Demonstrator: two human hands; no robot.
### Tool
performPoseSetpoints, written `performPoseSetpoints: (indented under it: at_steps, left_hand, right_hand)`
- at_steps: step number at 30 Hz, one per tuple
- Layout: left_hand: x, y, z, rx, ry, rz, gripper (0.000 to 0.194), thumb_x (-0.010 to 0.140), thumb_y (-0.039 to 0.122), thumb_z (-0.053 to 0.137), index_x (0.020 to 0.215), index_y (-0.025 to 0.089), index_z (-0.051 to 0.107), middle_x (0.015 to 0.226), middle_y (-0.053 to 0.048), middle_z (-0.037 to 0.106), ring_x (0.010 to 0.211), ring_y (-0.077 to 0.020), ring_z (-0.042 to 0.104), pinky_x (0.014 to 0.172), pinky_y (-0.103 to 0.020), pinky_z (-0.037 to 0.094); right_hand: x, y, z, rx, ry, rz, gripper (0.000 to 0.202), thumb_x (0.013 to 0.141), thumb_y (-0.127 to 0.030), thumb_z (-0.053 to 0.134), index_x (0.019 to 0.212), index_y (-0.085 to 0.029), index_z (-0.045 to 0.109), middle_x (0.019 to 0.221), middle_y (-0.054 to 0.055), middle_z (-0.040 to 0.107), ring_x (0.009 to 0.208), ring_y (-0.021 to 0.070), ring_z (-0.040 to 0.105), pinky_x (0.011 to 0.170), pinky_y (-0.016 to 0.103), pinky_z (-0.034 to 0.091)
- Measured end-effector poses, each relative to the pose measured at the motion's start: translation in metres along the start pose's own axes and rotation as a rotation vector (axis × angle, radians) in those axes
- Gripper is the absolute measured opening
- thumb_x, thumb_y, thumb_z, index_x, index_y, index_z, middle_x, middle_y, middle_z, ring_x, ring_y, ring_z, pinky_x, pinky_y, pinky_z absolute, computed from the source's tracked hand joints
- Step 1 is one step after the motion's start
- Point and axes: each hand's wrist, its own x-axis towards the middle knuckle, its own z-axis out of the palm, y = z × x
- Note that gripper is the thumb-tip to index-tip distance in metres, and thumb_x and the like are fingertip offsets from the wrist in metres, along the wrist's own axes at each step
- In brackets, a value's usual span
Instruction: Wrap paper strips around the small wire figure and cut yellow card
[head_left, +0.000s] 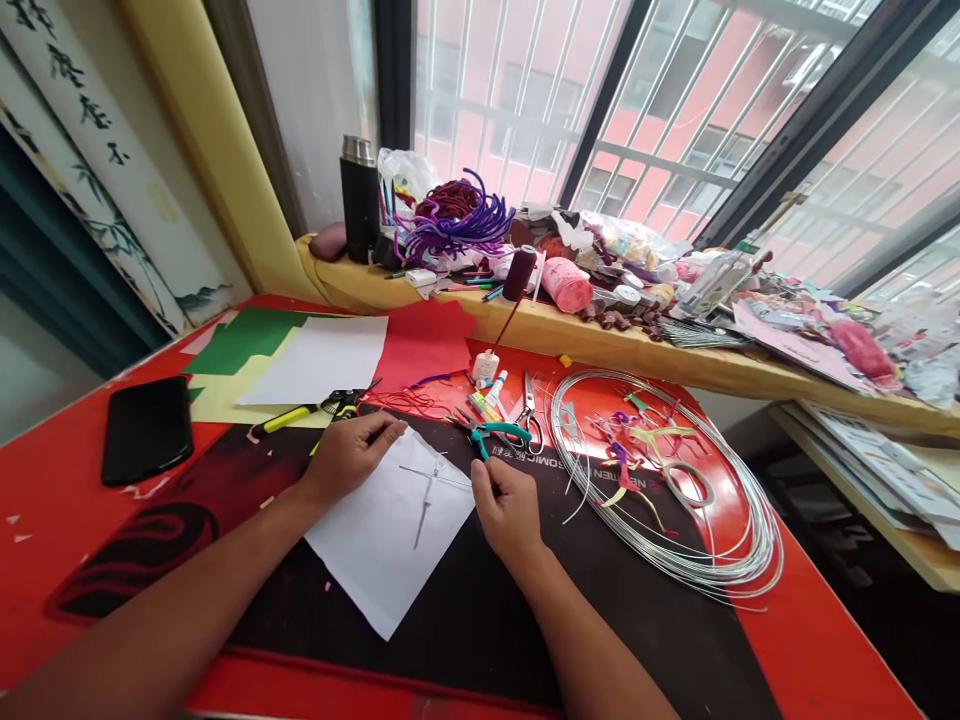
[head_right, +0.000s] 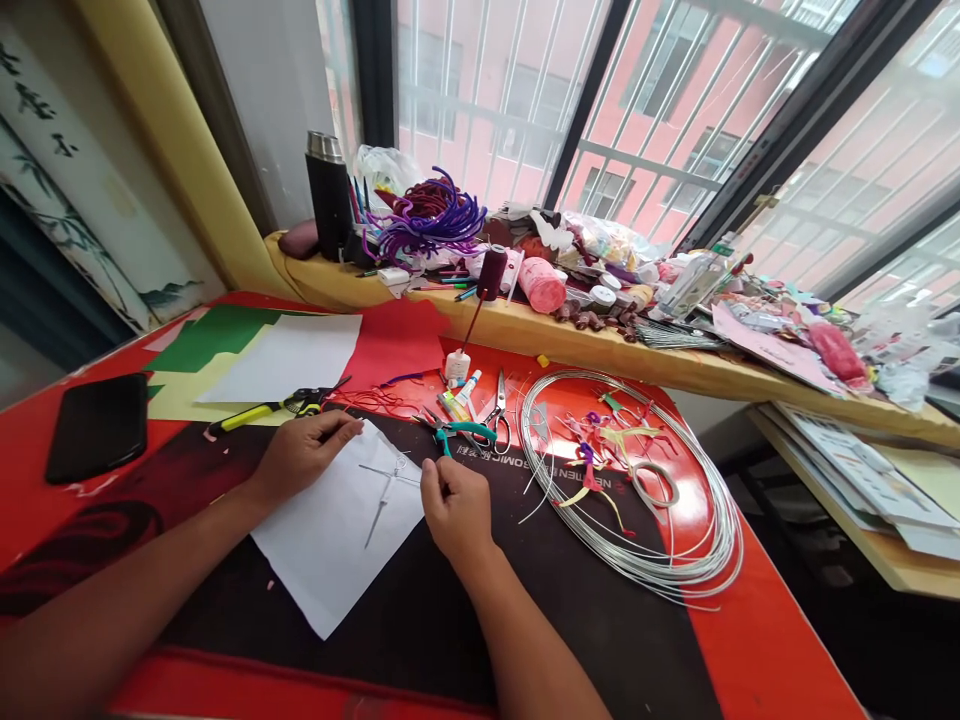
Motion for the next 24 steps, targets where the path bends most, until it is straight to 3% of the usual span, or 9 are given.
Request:
performPoseSetpoints:
  at_steps: [14, 24]
  left_hand:
    - [-0.0020, -0.0002, 0.0048, 0.002, -0.025, 0.049, 0.038, 0.104, 0.047, 0.057, 0.081, 0.020, 0.072, 0.069, 0.000, 0.071, 0.063, -0.0154, 0.061, 0.065, -0.027, 0.042]
    - [-0.0026, -0.0003, 0.0061, -0.023, -0.051, 0.047, 0.036, 0.105, 0.045, 0.058, 0.083, 0.020, 0.073, 0.073, 0.000, 0.073, 0.066, -0.0154, 0.064, 0.065, -0.027, 0.044]
  right_hand:
    - [-0.0025, 0.0058, 0.0012, -0.009, -0.003, -0.002, 0.050, 0.108, -0.036, 0.050, 0.064, -0.025, 0.030, 0.058, -0.007, 0.029, 0.050, 0.0110, 0.030, 0.049, 0.029, 0.025]
    - [-0.0039, 0.0007, 0.0010, -0.025, -0.039, -0.014, 0.049, 0.109, -0.034, 0.050, 0.064, -0.024, 0.033, 0.058, -0.006, 0.032, 0.050, 0.0115, 0.033, 0.050, 0.029, 0.027]
